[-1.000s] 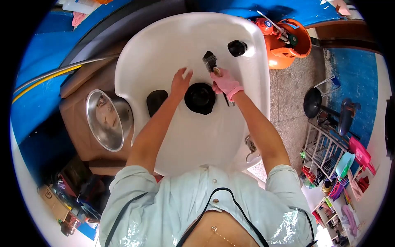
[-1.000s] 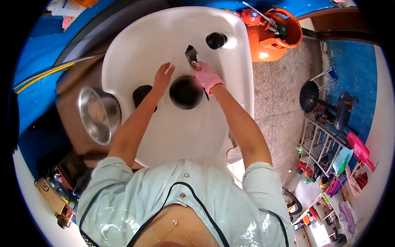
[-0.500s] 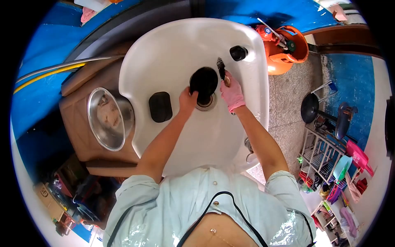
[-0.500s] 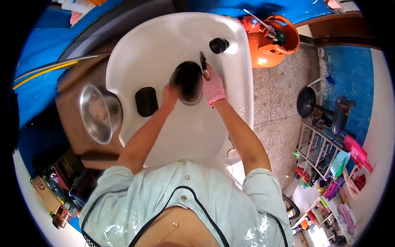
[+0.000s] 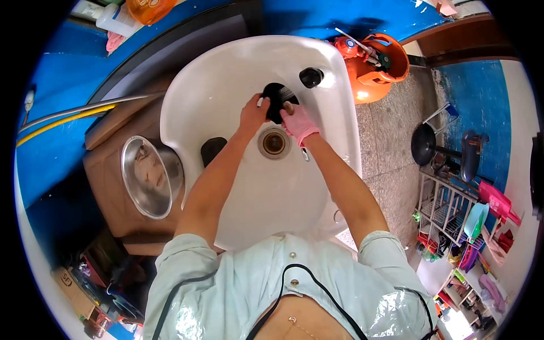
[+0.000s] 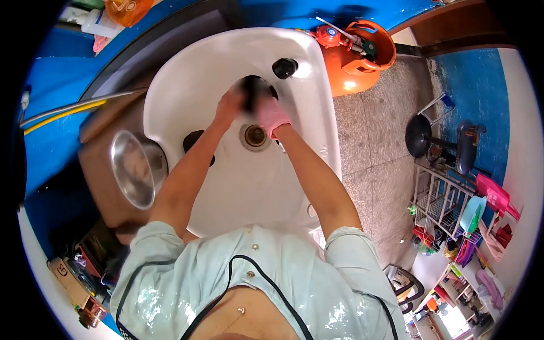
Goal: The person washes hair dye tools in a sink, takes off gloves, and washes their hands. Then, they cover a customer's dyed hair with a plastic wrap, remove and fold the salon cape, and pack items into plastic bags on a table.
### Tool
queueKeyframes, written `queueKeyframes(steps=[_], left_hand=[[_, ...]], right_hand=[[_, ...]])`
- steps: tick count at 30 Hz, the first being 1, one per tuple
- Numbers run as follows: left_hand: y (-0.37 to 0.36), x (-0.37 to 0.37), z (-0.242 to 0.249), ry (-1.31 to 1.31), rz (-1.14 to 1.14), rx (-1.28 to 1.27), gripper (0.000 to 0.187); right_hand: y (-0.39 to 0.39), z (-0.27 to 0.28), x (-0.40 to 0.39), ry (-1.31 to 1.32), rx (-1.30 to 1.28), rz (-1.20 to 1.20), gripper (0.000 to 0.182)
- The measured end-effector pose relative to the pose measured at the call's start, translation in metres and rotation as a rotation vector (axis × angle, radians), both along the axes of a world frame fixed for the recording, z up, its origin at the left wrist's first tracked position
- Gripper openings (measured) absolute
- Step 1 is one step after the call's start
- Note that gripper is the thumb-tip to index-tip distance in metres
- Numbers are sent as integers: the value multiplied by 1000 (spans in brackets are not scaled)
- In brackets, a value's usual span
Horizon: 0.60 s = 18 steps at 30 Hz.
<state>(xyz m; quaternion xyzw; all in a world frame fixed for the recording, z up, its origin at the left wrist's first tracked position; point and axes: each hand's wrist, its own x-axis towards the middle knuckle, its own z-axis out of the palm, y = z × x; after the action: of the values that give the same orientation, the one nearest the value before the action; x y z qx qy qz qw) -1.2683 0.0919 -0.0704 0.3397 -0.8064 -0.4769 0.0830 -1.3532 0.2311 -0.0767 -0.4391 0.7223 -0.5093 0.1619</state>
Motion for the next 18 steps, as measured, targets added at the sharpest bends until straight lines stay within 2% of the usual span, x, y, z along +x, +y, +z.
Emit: queueKeyframes(steps=[1,2,3,7,9,10,12,13,15,16,18], left_hand=[[-3,2,-5,21,-27,7,38],[-5,2,10,-19,77,151,40],[-6,2,24,-61,184,294,42],[-11,4,46,-54,232,196,45],[-12,5,50,-97,203,160,44],[-13,6,53,-100,204,159,44],[-16,8,57,-141,185,95,43],[-19,10,53,-142,186,94,43],[-20,14,42,-125,143,-7,41],[-15,14,40,-126,143,-7,41],[-3,10,36,-123,60,-102,38]], right_hand=[[-4,55,4,-422,261,-15,15],[-5,88,5,-844,519,-31,15],[-2,74,1,-682,577,-41,16],[-6,64,-7,-752,670,-92,16],[-16,91,3,-305,761,72,21],[-15,82,5,-307,761,74,21],[-9,57,7,-416,452,-37,32],[-9,60,5,-417,450,-35,32],[-8,68,0,-288,645,-36,50],[-12,69,4,-289,646,-36,50],[-29,71,16,16,846,-14,54]])
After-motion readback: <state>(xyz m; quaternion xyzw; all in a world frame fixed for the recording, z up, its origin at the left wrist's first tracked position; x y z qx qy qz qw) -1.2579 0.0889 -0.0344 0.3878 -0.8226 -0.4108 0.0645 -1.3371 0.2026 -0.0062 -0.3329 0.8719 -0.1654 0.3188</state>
